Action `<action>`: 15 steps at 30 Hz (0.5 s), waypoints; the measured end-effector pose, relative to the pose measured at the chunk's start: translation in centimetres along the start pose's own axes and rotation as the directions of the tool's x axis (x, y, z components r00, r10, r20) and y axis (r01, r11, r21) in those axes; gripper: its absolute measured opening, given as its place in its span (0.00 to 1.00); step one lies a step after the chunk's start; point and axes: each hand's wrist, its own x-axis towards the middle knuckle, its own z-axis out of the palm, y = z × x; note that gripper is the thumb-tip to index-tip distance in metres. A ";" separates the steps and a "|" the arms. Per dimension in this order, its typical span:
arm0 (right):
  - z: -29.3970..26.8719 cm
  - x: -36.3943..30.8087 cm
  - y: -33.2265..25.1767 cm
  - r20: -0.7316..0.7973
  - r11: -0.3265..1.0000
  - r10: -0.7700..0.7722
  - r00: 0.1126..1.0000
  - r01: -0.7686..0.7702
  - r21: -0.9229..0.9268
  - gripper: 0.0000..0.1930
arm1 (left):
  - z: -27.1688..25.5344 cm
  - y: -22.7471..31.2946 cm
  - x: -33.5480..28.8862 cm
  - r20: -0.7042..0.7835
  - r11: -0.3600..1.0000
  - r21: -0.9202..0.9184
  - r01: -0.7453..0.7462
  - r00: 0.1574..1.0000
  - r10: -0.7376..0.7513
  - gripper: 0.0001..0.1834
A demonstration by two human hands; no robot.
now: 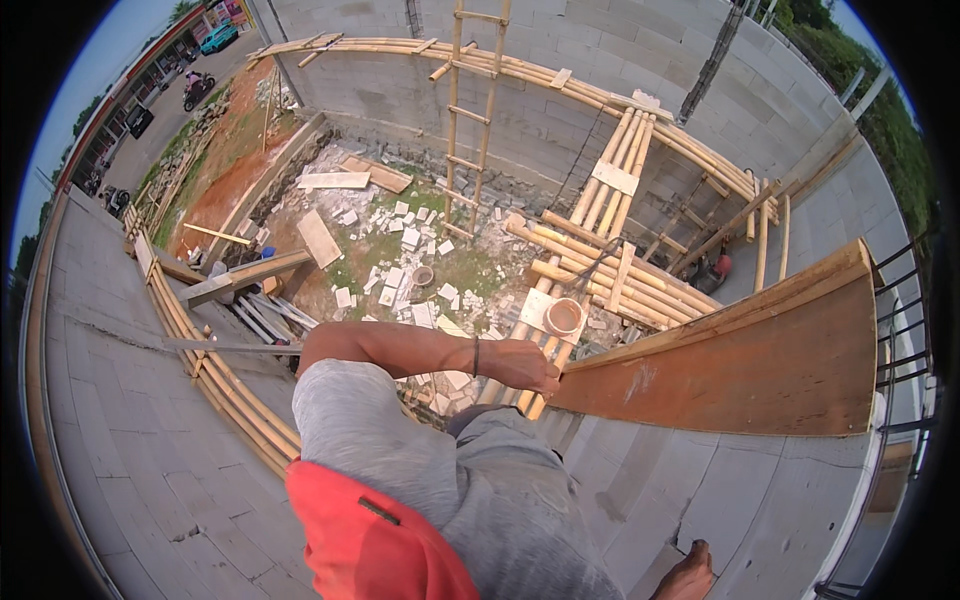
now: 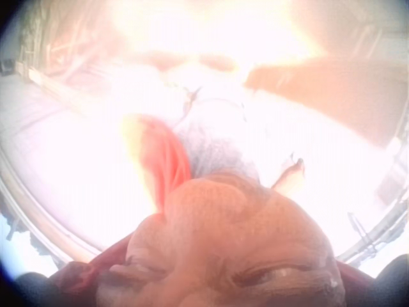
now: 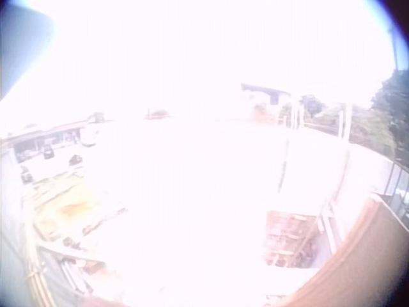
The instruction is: The person assembles bamboo scaffolding on a construction site, positioning bamboo poles and securing them with wire. They also handle a white block and metal rods, integrating them into the structure.
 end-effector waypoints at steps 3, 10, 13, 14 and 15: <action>-0.2 -0.2 -4.1 0.520 0.939 -0.071 0.851 0.233 -0.252 0.19 | -2.0 -2.9 -1.1 -0.163 0.988 0.137 -0.077 0.982 0.099 0.06; -0.3 -0.8 0.5 0.314 0.517 0.187 0.931 -0.365 0.774 0.12 | -3.6 -3.9 -1.8 0.118 0.959 0.226 -0.171 0.982 0.147 0.04; -0.6 1.2 -0.2 -0.199 0.949 -0.193 0.961 0.234 0.210 0.09 | -5.3 0.6 -0.4 0.197 0.895 0.217 -0.390 0.915 0.351 0.05; 0.3 1.0 -0.4 -0.268 0.983 -0.182 0.946 0.175 -0.050 0.09 | -6.3 1.4 0.2 0.151 0.870 0.188 -0.456 0.889 0.433 0.06; 1.3 0.9 -0.5 -0.333 0.950 -0.189 0.924 0.085 -0.302 0.10 | -7.3 2.1 0.7 0.102 0.840 0.160 -0.519 0.855 0.508 0.07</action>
